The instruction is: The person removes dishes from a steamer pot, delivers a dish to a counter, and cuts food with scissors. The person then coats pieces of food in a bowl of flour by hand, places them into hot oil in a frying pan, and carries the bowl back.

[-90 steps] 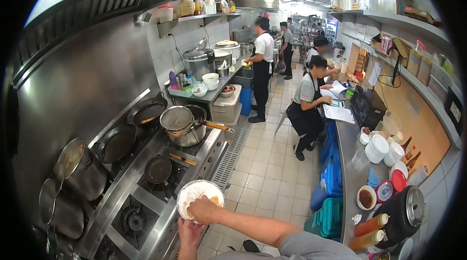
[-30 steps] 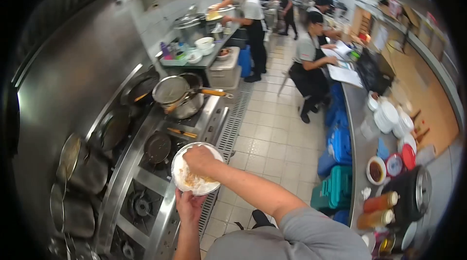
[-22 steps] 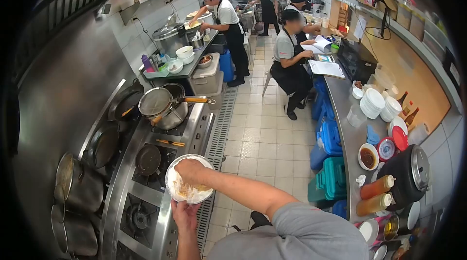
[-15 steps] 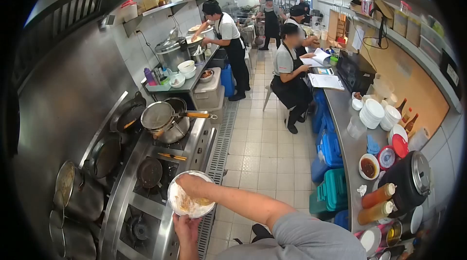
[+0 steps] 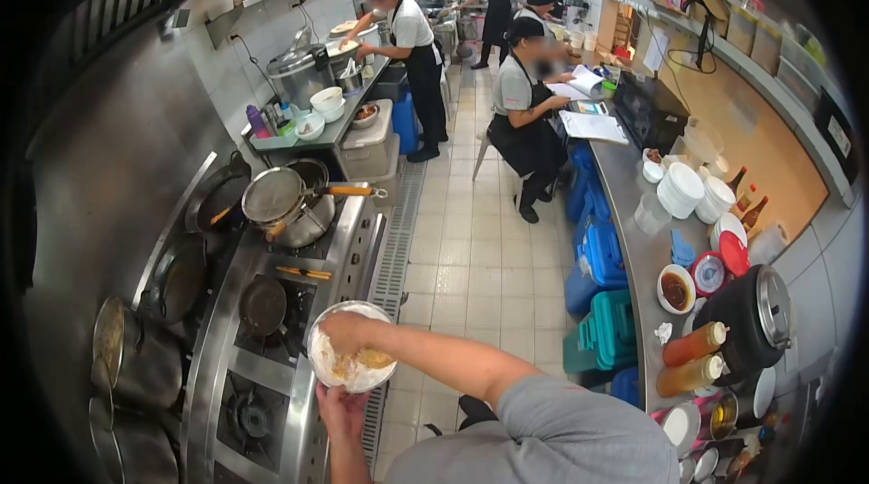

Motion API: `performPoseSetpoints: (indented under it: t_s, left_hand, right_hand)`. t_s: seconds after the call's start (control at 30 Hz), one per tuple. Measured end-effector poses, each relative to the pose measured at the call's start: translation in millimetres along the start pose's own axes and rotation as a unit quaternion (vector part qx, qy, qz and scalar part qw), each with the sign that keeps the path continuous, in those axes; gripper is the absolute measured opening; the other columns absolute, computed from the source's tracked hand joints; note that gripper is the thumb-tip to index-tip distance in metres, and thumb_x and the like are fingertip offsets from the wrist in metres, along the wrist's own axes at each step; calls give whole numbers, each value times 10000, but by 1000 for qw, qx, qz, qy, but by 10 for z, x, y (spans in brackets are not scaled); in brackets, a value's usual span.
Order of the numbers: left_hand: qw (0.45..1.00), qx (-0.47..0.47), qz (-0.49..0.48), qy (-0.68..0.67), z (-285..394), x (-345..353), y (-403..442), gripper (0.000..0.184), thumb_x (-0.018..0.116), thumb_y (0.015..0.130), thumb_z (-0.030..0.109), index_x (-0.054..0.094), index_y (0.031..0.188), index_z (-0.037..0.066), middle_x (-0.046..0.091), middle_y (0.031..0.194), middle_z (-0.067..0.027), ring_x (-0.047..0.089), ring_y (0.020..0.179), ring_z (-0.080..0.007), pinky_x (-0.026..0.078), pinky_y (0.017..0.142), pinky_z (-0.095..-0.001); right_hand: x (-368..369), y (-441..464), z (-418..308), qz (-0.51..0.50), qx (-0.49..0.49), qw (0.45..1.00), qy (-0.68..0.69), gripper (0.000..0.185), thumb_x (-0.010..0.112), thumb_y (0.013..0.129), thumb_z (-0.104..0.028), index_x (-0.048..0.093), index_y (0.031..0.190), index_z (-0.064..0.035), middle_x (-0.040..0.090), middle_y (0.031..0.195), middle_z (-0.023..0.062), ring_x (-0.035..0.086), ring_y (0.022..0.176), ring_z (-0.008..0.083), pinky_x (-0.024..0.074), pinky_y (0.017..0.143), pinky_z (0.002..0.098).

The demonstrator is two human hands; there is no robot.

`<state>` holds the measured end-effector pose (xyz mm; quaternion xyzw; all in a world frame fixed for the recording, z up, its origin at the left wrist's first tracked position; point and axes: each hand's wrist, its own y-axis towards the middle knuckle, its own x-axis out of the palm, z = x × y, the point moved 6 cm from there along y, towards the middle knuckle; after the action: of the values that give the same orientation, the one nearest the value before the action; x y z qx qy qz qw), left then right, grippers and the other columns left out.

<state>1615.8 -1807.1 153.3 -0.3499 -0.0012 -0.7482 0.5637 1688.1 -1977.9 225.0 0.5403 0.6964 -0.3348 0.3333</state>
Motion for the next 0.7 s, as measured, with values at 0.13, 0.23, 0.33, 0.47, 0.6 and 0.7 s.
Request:
performPoseSetpoints:
  t_s: [0.13, 0.23, 0.33, 0.47, 0.6, 0.7]
  left_hand:
    - [1000, 9, -2, -18, 76, 126, 34, 722, 547, 832, 33, 295, 1504, 110, 587, 1299, -198, 704, 992, -345, 647, 677, -483]
    - [1000, -2, 4, 2, 53, 78, 59, 712, 551, 835, 35, 304, 1498, 114, 591, 1295, -191, 708, 986, -332, 649, 656, -473]
    - [1000, -4, -12, 2, 12, 104, 136, 703, 554, 840, 41, 310, 1494, 118, 597, 1288, -185, 713, 970, -325, 649, 683, -482]
    - [1000, -11, -15, -5, 14, 124, 175, 681, 554, 845, 38, 339, 1485, 123, 610, 1273, -167, 709, 992, -313, 645, 736, -492]
    - [999, -31, -18, -3, -55, 137, 274, 660, 550, 858, 33, 352, 1481, 124, 616, 1264, -156, 704, 1020, -307, 644, 755, -491]
    - [999, -33, -30, -1, -132, 198, 439, 658, 559, 875, 45, 341, 1489, 133, 620, 1267, -152, 713, 1002, -304, 645, 764, -488]
  right_hand:
    - [4, -18, -12, 40, -28, 997, 61, 510, 788, 716, -194, 673, 1179, -14, 656, 1187, 235, 622, 1166, 425, 510, 1003, 461]
    - [34, -43, -46, 21, -4, 999, 29, 544, 808, 708, -218, 660, 1196, -31, 650, 1198, 227, 633, 1158, 411, 516, 996, 471]
    - [92, 4, -4, 4, 33, 999, 12, 504, 780, 732, -216, 659, 1192, -48, 655, 1191, 218, 638, 1155, 407, 522, 983, 481]
    - [154, 9, 37, 18, 15, 1000, 5, 443, 732, 755, -197, 667, 1180, -88, 685, 1143, 209, 659, 1119, 416, 529, 949, 495]
    - [128, 36, 167, -22, 35, 998, 42, 442, 730, 743, -175, 677, 1174, -96, 713, 1098, 215, 678, 1091, 414, 533, 919, 500]
    - [-109, -17, 299, 40, 46, 996, 63, 426, 726, 735, -146, 707, 1154, -70, 733, 1090, 214, 692, 1089, 391, 544, 911, 478]
